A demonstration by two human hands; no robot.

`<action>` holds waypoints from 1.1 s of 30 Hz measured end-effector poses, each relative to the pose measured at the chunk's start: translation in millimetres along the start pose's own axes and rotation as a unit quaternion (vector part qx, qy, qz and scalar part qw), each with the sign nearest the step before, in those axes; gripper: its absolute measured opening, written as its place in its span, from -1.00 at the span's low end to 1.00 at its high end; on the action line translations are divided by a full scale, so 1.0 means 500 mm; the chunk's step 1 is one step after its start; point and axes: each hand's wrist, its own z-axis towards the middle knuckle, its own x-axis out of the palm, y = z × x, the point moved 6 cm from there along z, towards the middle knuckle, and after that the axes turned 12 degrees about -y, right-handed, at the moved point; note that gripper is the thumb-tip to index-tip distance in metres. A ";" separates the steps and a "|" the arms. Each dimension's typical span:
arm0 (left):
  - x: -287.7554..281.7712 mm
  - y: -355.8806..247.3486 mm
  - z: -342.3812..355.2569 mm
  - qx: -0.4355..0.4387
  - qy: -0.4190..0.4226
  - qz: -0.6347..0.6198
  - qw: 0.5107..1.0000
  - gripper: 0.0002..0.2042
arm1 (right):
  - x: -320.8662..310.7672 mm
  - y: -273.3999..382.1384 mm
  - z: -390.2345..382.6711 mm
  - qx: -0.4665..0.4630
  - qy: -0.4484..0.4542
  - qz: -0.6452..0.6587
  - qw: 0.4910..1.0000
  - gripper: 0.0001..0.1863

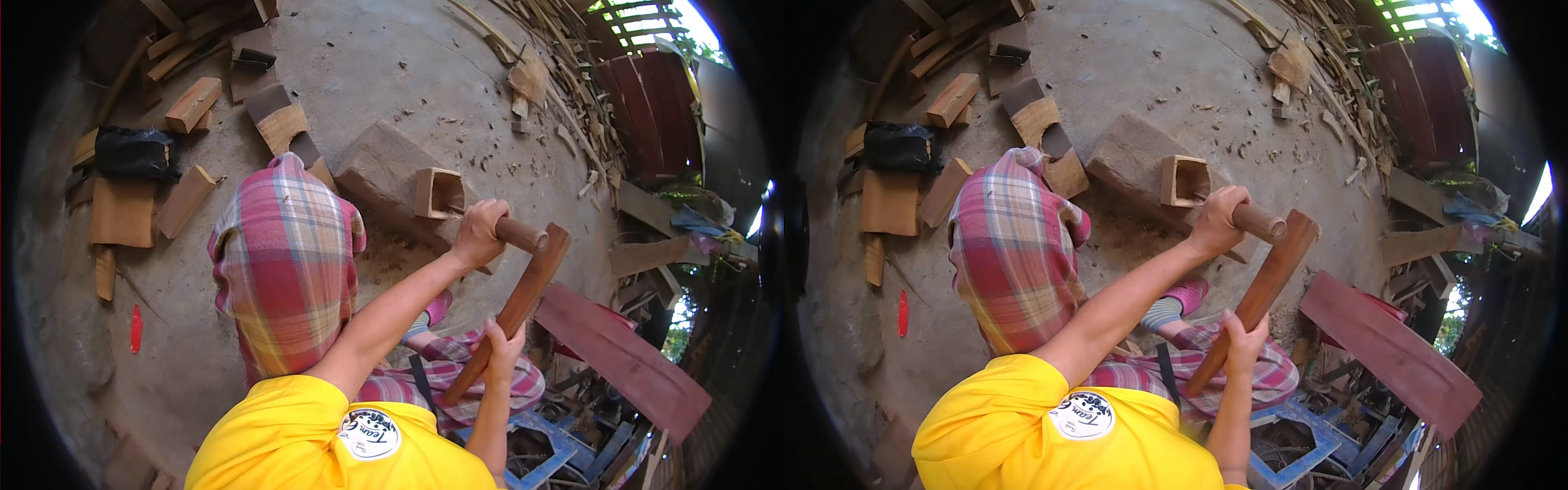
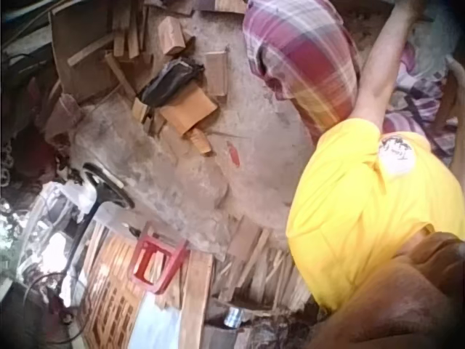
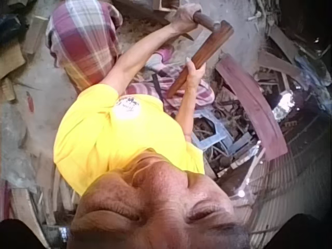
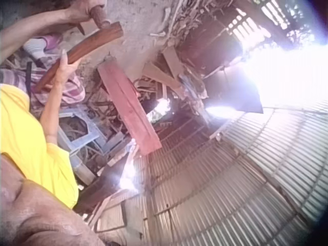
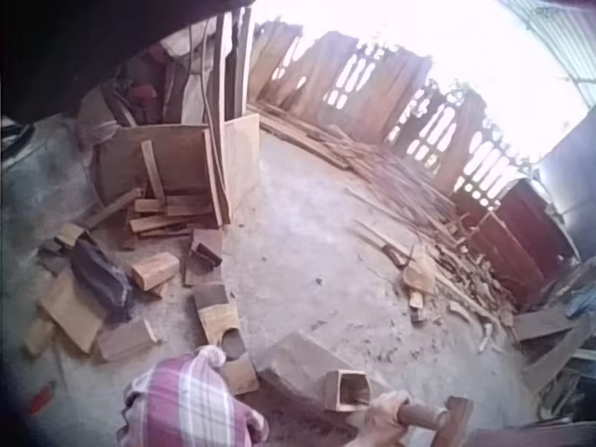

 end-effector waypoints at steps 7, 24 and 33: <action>-0.015 -0.036 -0.075 0.047 0.004 0.008 0.999 -0.78 | 0.111 -0.078 0.146 -0.035 0.003 -0.020 0.999 -0.54; -0.203 0.178 0.051 -0.357 -0.353 -0.196 0.842 -0.78 | 0.044 0.147 0.105 -0.216 0.009 0.040 0.976 -0.61; -0.110 0.058 0.039 -0.203 -0.151 -0.166 0.953 -0.78 | -0.116 0.567 -0.398 -0.552 0.239 0.369 0.708 -0.66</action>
